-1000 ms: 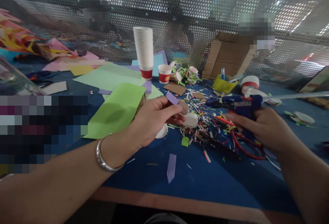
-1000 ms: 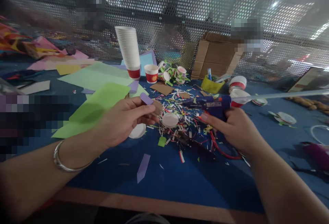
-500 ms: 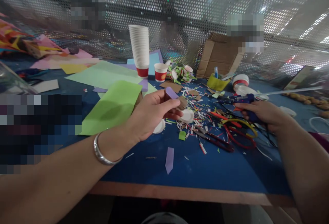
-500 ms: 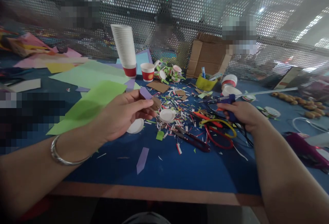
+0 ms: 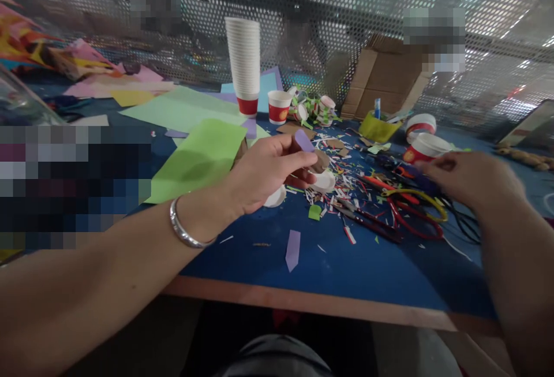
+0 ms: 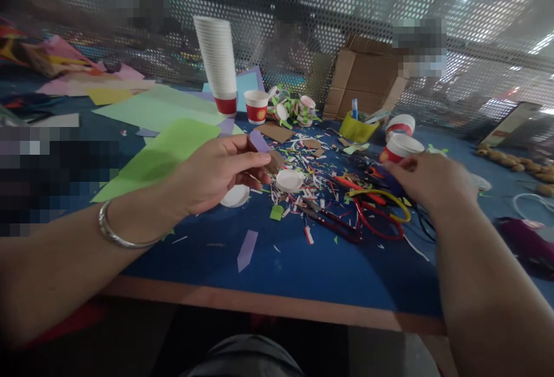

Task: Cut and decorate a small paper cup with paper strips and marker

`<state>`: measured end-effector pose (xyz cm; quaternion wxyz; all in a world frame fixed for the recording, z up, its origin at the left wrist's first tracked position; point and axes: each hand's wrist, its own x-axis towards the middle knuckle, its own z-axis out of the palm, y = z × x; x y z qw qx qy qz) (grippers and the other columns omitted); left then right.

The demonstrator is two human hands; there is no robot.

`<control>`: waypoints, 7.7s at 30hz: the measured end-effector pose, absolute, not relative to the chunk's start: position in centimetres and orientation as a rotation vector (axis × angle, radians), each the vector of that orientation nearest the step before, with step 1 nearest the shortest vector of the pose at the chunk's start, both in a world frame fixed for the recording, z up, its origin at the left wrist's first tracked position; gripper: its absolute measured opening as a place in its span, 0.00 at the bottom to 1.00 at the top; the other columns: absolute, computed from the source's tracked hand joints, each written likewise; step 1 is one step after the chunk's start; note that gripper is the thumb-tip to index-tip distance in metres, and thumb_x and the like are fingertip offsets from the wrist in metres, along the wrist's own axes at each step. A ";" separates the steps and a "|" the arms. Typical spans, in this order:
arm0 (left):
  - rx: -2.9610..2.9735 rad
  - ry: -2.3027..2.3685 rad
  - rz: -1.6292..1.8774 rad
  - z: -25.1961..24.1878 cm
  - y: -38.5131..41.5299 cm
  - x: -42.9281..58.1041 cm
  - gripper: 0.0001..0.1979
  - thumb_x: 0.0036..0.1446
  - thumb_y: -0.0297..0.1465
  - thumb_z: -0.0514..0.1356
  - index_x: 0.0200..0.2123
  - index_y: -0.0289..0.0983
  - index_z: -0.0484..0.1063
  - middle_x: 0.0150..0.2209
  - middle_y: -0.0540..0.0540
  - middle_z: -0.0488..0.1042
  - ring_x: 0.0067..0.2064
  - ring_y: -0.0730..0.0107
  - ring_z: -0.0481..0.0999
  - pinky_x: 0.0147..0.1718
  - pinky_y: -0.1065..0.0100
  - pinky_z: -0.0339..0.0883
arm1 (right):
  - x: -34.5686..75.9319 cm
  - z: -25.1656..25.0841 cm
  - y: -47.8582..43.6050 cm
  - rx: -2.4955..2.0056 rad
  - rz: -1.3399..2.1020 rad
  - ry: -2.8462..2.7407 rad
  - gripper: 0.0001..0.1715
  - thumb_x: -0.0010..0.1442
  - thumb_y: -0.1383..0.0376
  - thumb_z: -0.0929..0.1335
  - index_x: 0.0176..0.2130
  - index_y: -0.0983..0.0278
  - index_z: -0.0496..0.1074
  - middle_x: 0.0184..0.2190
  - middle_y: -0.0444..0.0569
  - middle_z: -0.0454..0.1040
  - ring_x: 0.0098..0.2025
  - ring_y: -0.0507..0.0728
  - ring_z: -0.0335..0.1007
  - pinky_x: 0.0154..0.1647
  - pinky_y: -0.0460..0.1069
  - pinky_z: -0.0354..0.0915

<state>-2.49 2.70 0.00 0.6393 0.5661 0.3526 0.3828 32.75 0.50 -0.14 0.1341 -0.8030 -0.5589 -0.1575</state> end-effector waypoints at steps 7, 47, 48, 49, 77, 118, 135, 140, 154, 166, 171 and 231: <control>1.342 0.812 0.873 -0.2 2.8 -2.3 0.03 0.62 0.27 0.62 0.37 0.33 0.76 0.37 0.45 0.80 0.30 0.77 0.75 0.27 0.74 0.67 | 21.5 -0.4 -3.3 -1.799 0.049 -2.048 0.16 0.60 0.50 0.71 0.39 0.58 0.80 0.31 0.43 0.79 0.29 0.52 0.74 0.33 0.47 0.68; 1.332 0.789 0.943 -1.1 3.2 -2.1 0.02 0.61 0.27 0.64 0.35 0.34 0.73 0.31 0.49 0.76 0.31 0.76 0.75 0.29 0.73 0.69 | 13.7 -2.1 -7.0 -1.004 0.398 -2.554 0.12 0.66 0.63 0.71 0.46 0.68 0.78 0.42 0.56 0.76 0.43 0.64 0.70 0.44 0.60 0.70; 1.334 0.780 0.947 -1.1 3.2 -2.1 0.02 0.61 0.26 0.63 0.35 0.34 0.73 0.31 0.49 0.76 0.31 0.76 0.75 0.29 0.73 0.69 | 13.8 -2.1 -7.2 -0.978 0.392 -2.558 0.12 0.66 0.63 0.70 0.46 0.69 0.78 0.43 0.57 0.77 0.44 0.64 0.71 0.45 0.60 0.71; 1.336 0.773 0.946 -1.1 3.2 -2.1 0.02 0.61 0.26 0.63 0.35 0.34 0.73 0.31 0.49 0.76 0.31 0.76 0.75 0.29 0.73 0.69 | 13.9 -2.2 -7.4 -0.958 0.389 -2.561 0.13 0.67 0.63 0.70 0.46 0.69 0.78 0.43 0.58 0.77 0.45 0.64 0.71 0.47 0.61 0.72; 1.359 0.785 0.898 -1.1 3.2 -1.8 0.02 0.61 0.26 0.63 0.35 0.33 0.74 0.32 0.49 0.77 0.30 0.76 0.75 0.28 0.73 0.69 | 13.7 -2.0 -6.1 -1.182 0.625 -2.440 0.20 0.60 0.64 0.75 0.51 0.67 0.75 0.48 0.57 0.76 0.50 0.64 0.71 0.54 0.61 0.69; 0.877 0.625 0.845 -0.1 1.0 -1.0 0.03 0.65 0.24 0.61 0.37 0.34 0.75 0.35 0.50 0.79 0.31 0.75 0.80 0.35 0.71 0.76 | 16.4 -2.1 -4.1 -1.293 0.399 -1.868 0.41 0.58 0.70 0.73 0.66 0.53 0.60 0.55 0.53 0.67 0.39 0.57 0.77 0.36 0.54 0.76; 1.238 0.795 0.977 -0.2 1.5 -1.7 0.05 0.63 0.30 0.63 0.36 0.34 0.72 0.36 0.47 0.76 0.38 0.70 0.78 0.34 0.70 0.75 | 16.8 -0.6 -4.2 -1.398 0.460 -1.704 0.06 0.61 0.61 0.75 0.36 0.61 0.77 0.25 0.42 0.76 0.27 0.52 0.72 0.29 0.47 0.69; 1.281 0.767 0.965 -0.5 1.6 -1.8 0.05 0.63 0.31 0.62 0.39 0.34 0.73 0.38 0.46 0.78 0.40 0.70 0.80 0.37 0.69 0.75 | 16.9 -0.7 -4.0 -1.388 0.691 -1.670 0.10 0.59 0.58 0.76 0.37 0.61 0.79 0.27 0.43 0.79 0.27 0.51 0.74 0.29 0.45 0.68; 1.349 0.708 0.916 -0.5 1.5 -1.7 0.05 0.63 0.29 0.63 0.39 0.33 0.73 0.39 0.46 0.77 0.39 0.72 0.79 0.37 0.72 0.75 | 16.8 -0.2 -3.7 -1.323 0.900 -1.580 0.13 0.54 0.59 0.79 0.34 0.62 0.77 0.26 0.43 0.79 0.26 0.50 0.74 0.28 0.44 0.71; 1.419 0.735 0.882 -0.3 1.3 -1.8 0.06 0.61 0.32 0.63 0.38 0.35 0.72 0.36 0.47 0.77 0.38 0.69 0.78 0.36 0.69 0.74 | 17.1 -0.8 -3.7 -1.257 1.055 -1.527 0.15 0.54 0.59 0.80 0.39 0.62 0.79 0.31 0.45 0.81 0.31 0.52 0.77 0.33 0.45 0.73; 1.540 0.758 0.853 -0.6 1.6 -2.1 0.11 0.58 0.35 0.67 0.40 0.36 0.73 0.36 0.46 0.77 0.39 0.65 0.78 0.40 0.62 0.75 | 17.1 -0.6 -3.8 -1.284 1.007 -1.561 0.14 0.55 0.57 0.79 0.37 0.62 0.78 0.31 0.45 0.81 0.30 0.51 0.75 0.32 0.44 0.71; 1.744 0.628 0.709 -0.4 2.3 -3.1 0.17 0.55 0.26 0.69 0.46 0.38 0.71 0.37 0.52 0.74 0.37 0.74 0.73 0.36 0.70 0.67 | 18.0 -1.1 -4.0 -1.172 1.369 -1.387 0.15 0.60 0.54 0.76 0.35 0.62 0.75 0.31 0.44 0.74 0.31 0.50 0.68 0.30 0.44 0.65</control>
